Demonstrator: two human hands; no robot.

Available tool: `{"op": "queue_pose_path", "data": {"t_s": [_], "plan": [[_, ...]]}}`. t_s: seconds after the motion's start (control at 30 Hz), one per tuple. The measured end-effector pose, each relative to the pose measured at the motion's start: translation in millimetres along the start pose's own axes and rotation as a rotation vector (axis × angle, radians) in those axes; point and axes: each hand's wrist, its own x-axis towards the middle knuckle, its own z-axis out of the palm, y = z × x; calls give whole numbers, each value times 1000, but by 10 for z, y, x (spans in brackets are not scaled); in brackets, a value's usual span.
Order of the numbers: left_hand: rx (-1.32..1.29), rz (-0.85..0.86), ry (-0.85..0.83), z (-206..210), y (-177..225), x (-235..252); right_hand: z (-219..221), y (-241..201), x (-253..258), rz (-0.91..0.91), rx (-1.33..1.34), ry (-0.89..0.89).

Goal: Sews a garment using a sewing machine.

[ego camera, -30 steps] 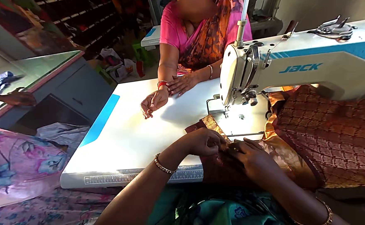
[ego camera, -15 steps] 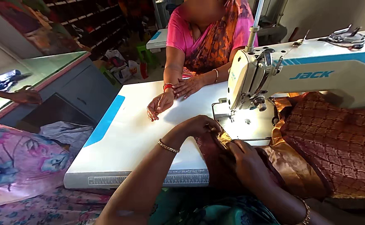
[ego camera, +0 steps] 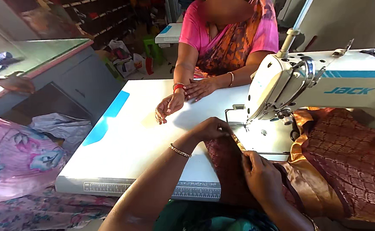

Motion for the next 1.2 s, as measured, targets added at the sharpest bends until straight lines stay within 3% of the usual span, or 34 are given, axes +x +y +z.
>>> {"op": "queue_pose_path", "data": {"t_s": [0.1, 0.37, 0.63, 0.9, 1.2], "plan": [[-56, -43, 67, 40, -29, 42, -1, 0, -1, 51, 40, 15], [-34, -93, 48, 25, 6, 37, -50, 27, 50, 169, 168, 10], [54, -110, 27, -33, 21, 4, -42, 72, 32, 118, 221, 6], [45, -39, 26, -15, -58, -3, -40, 57, 12, 109, 226, 12], [8, 72, 157, 40, -94, 26, -15, 63, 22, 87, 192, 16]]}}
